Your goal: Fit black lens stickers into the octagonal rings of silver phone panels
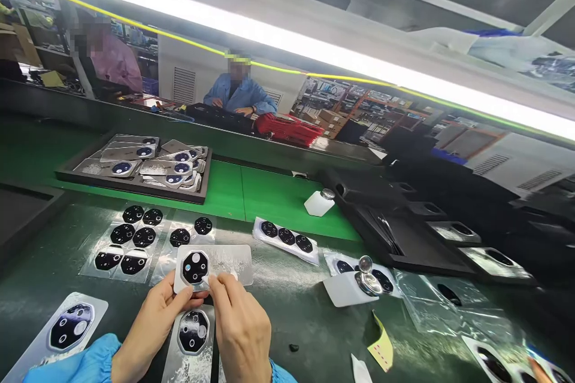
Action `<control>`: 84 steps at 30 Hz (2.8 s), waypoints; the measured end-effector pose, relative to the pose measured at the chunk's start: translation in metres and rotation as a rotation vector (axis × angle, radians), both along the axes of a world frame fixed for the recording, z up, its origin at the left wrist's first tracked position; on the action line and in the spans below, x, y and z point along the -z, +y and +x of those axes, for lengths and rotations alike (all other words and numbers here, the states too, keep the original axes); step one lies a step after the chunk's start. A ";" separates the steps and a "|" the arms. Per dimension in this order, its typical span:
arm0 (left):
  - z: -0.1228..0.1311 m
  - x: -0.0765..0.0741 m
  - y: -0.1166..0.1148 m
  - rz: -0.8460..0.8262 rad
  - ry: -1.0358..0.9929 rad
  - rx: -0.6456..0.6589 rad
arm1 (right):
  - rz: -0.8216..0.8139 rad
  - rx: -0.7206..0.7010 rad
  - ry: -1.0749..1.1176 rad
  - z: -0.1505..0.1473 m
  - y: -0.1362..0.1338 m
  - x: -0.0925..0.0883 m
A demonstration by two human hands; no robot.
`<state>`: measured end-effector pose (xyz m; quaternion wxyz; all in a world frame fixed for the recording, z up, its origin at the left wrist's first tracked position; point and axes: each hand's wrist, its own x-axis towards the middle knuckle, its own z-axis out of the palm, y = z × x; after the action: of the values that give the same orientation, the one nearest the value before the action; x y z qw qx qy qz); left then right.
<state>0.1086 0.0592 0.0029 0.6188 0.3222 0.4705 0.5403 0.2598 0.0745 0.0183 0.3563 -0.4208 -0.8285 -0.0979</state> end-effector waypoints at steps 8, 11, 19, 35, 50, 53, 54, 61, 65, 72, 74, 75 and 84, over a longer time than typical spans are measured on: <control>0.000 0.005 -0.001 0.036 0.051 0.029 | -0.002 -0.029 -0.047 -0.001 -0.002 0.003; -0.002 0.007 -0.002 0.063 0.109 0.057 | 0.026 -0.032 -0.052 -0.001 -0.001 0.004; -0.002 0.009 -0.004 0.096 0.204 0.061 | 0.056 -0.024 -0.090 -0.001 -0.001 0.002; -0.005 0.008 -0.005 0.136 0.372 0.048 | 0.080 -0.042 -0.099 -0.002 0.000 0.000; -0.006 0.003 -0.005 0.113 0.408 0.048 | 0.066 -0.049 -0.108 -0.001 -0.001 0.002; -0.006 0.004 -0.005 0.108 0.406 0.048 | 0.067 -0.048 -0.109 -0.001 -0.001 0.003; -0.006 0.004 -0.005 0.108 0.404 0.048 | 0.070 -0.048 -0.106 -0.001 0.000 0.003; -0.006 0.003 -0.004 0.102 0.385 0.035 | 0.050 -0.054 -0.111 0.000 0.000 0.002; -0.006 0.002 -0.004 0.098 0.374 0.035 | 0.049 -0.065 -0.082 -0.001 0.001 0.003; -0.006 0.002 -0.004 0.102 0.370 0.029 | 0.051 -0.067 -0.077 -0.001 0.002 0.003; -0.006 0.002 -0.004 0.104 0.370 0.030 | 0.046 -0.071 -0.074 -0.001 0.002 0.002; -0.006 0.003 -0.004 0.105 0.370 0.030 | 0.045 -0.075 -0.071 -0.001 0.002 0.003; -0.008 0.003 -0.005 0.103 0.319 0.012 | -0.006 -0.096 -0.012 -0.002 0.003 0.003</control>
<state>0.1010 0.0545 -0.0006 0.5221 0.4380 0.5326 0.5020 0.2582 0.0779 0.0148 0.3543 -0.3809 -0.8502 -0.0810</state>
